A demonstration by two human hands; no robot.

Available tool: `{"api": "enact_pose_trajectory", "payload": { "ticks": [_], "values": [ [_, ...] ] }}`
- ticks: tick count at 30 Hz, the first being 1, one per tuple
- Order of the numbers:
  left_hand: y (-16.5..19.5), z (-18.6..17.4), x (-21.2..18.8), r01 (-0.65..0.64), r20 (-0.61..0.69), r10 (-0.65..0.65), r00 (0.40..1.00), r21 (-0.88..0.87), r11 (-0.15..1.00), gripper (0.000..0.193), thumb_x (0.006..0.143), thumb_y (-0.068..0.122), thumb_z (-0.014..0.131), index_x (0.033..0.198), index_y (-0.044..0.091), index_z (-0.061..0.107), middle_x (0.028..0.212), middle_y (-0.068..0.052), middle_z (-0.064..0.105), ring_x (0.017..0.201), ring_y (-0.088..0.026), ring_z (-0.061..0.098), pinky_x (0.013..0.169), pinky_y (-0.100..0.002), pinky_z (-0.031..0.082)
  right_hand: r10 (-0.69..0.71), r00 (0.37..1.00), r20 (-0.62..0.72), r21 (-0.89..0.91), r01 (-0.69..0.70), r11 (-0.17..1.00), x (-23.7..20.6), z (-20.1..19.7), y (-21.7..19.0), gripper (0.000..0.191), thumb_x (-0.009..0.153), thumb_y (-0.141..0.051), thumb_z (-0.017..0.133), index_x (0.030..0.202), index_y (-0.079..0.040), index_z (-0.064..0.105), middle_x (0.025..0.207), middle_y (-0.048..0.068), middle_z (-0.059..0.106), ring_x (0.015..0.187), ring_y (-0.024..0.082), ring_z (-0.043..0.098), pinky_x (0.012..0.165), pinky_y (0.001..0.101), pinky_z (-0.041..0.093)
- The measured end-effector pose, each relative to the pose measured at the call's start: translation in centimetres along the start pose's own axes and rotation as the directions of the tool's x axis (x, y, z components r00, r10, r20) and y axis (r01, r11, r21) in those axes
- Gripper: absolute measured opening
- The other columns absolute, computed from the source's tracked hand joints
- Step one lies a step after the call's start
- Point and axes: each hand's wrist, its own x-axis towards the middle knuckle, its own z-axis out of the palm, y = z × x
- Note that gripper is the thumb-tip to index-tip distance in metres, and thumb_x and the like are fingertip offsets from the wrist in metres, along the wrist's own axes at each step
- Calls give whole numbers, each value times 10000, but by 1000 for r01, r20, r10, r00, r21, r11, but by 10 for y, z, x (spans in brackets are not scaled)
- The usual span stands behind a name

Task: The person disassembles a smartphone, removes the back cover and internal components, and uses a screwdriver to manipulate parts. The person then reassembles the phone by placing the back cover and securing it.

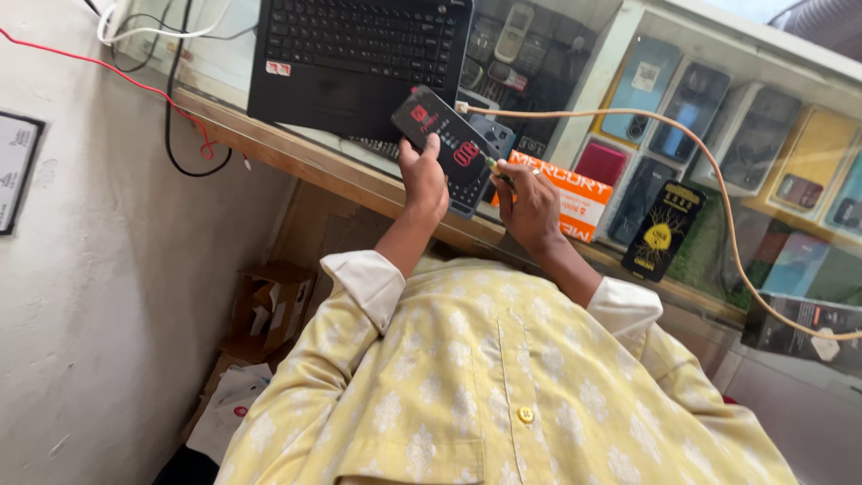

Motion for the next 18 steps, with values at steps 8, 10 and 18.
{"api": "enact_pose_trajectory", "payload": {
  "ticks": [8,10,18],
  "values": [
    [2,-1,0,-88,22,88,996,11,996,356,1024,56,571,1364,-26,504,1235,-117,622,1068,-197,622,948,-350,524,53,998,25,18,-53,998,-1,3,4,237,998,-69,730,1182,-61,581,969,114,733,801,294,704,698,404,544],
    [1,2,1,-133,32,133,991,5,991,353,1025,52,575,1361,-26,501,1246,-115,618,1089,-194,614,967,-346,510,82,996,47,35,-84,996,-1,2,4,226,1004,-69,727,1185,-58,591,966,111,738,790,288,707,689,400,545],
    [1,0,2,-115,56,117,992,-36,993,327,1028,39,578,1344,-10,509,1208,-104,630,1046,-178,619,945,-349,525,42,998,51,37,-44,998,-3,0,3,218,969,-49,745,1153,-47,628,943,108,740,762,280,709,675,385,549]
  ]
}}
